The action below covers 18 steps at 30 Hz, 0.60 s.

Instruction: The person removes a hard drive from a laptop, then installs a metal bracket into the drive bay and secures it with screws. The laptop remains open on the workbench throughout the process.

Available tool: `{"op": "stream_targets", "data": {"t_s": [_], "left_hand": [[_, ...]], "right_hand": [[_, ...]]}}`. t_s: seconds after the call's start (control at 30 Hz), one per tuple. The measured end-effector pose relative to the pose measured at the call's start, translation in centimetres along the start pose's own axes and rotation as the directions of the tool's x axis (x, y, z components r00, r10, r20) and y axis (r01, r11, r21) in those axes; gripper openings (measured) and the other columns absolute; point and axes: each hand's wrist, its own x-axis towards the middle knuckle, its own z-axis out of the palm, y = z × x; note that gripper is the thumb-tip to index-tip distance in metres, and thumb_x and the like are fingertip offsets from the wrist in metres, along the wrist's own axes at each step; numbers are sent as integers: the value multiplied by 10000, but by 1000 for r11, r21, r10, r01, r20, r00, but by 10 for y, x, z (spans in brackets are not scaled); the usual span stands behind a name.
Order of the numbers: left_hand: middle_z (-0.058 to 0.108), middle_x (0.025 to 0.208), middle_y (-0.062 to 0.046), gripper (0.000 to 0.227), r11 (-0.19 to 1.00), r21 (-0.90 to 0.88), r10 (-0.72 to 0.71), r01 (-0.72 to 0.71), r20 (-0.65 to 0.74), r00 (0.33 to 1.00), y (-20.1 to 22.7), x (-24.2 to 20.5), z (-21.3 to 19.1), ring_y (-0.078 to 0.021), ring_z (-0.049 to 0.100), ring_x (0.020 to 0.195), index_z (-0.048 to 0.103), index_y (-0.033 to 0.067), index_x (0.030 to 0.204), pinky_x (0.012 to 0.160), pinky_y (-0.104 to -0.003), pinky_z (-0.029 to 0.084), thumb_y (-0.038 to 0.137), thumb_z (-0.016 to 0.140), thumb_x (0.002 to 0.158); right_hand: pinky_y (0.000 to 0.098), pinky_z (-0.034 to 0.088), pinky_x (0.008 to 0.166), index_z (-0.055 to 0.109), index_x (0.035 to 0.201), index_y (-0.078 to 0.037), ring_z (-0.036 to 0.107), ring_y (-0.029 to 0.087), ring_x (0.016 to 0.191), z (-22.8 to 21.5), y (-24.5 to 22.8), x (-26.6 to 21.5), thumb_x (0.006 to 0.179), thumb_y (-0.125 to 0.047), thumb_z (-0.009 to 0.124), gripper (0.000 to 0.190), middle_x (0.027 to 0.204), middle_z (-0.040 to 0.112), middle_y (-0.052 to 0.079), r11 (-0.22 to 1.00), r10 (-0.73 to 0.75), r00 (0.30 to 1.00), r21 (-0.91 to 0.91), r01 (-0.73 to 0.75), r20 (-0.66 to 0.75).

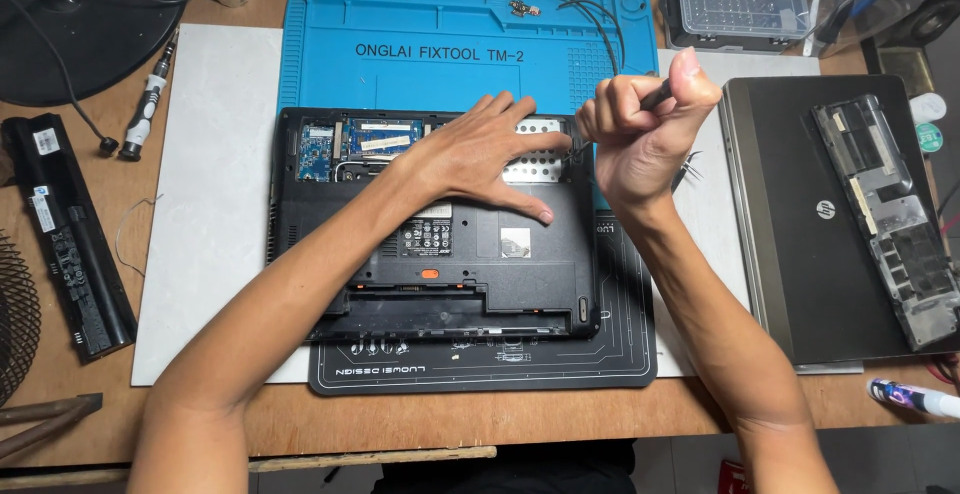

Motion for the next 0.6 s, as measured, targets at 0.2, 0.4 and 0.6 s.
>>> {"op": "stream_targets", "data": {"t_s": [0.2, 0.4, 0.6], "left_hand": [[492, 1023, -119, 923, 999, 5, 48, -48, -64, 997, -3, 5, 7, -301, 458, 882, 587, 242, 1370, 803, -457, 406, 906, 559, 729], [502, 1029, -125, 929, 999, -7, 40, -40, -38, 998, -3, 8, 7, -299, 464, 893, 588, 222, 1357, 795, -462, 416, 904, 569, 726], [495, 998, -132, 901, 999, -8, 50, -50, -34, 998, -3, 11, 9, -303, 469, 869, 591, 198, 1322, 779, -473, 427, 890, 577, 745]], "right_hand": [[341, 125, 544, 151, 558, -180, 55, 133, 519, -3, 0, -1, 935, -604, 363, 606, 519, 99, -16, 999, 25, 1000, 29, -25, -1], [324, 100, 525, 160, 548, -189, 58, 119, 501, -4, -2, 1, 924, -613, 356, 600, 513, 101, -31, 1000, 6, 1000, 9, -6, -29], [327, 96, 528, 161, 549, -188, 51, 120, 506, -5, -3, 0, 919, -606, 350, 590, 517, 98, -30, 999, 21, 999, 25, -20, -30]]}}
